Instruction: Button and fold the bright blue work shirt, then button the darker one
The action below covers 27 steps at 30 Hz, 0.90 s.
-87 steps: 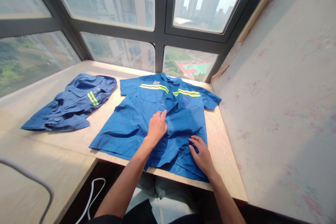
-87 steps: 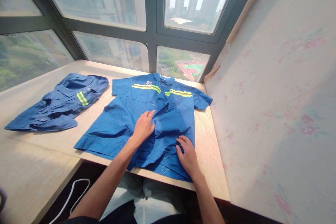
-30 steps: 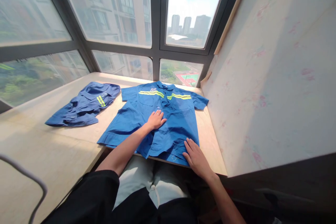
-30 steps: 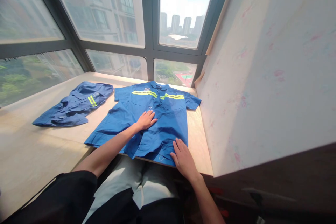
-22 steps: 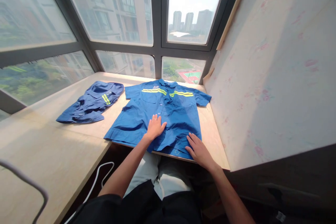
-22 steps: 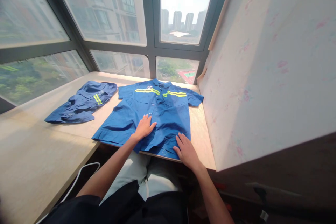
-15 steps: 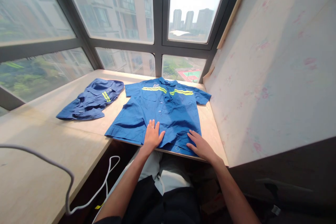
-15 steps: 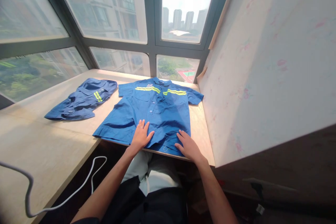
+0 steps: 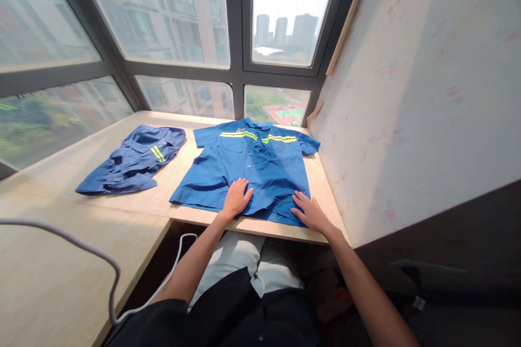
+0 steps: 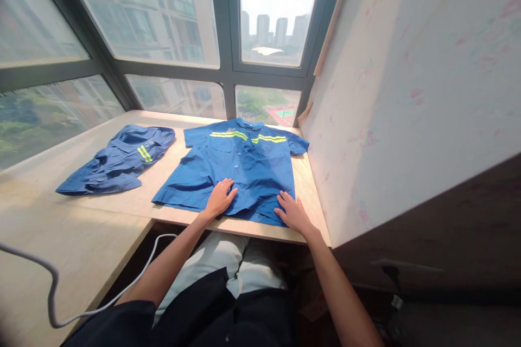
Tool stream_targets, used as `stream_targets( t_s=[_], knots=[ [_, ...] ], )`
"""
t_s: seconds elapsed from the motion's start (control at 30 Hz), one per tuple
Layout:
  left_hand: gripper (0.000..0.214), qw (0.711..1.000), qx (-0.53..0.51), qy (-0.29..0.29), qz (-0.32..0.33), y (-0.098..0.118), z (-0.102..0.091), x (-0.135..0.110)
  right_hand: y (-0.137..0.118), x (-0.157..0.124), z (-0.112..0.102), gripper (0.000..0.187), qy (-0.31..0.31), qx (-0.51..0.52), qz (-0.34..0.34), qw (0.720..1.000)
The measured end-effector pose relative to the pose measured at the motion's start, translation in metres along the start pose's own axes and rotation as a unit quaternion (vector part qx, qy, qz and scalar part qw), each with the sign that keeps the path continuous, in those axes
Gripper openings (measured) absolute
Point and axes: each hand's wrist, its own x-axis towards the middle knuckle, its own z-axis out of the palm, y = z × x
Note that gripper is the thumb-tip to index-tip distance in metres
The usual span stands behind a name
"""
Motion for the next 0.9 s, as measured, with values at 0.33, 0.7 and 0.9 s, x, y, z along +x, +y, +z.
stream_targets(
  t_s=[0.33, 0.7, 0.9],
  knots=[
    [0.014, 0.982, -0.15, 0.11, -0.027, -0.009, -0.008, -0.002, -0.001, 0.019, -0.007, 0.048, 0.055, 0.0, 0.041, 0.998],
    [0.011, 0.965, -0.218, 0.138, -0.037, -0.011, -0.006, -0.004, -0.083, 0.05, 0.0, 0.038, 0.126, 0.071, -0.125, 0.982],
    [0.013, 0.954, -0.248, 0.158, -0.062, -0.011, -0.007, -0.007, -0.123, 0.066, 0.024, 0.069, 0.03, 0.029, -0.235, 0.971]
  ],
)
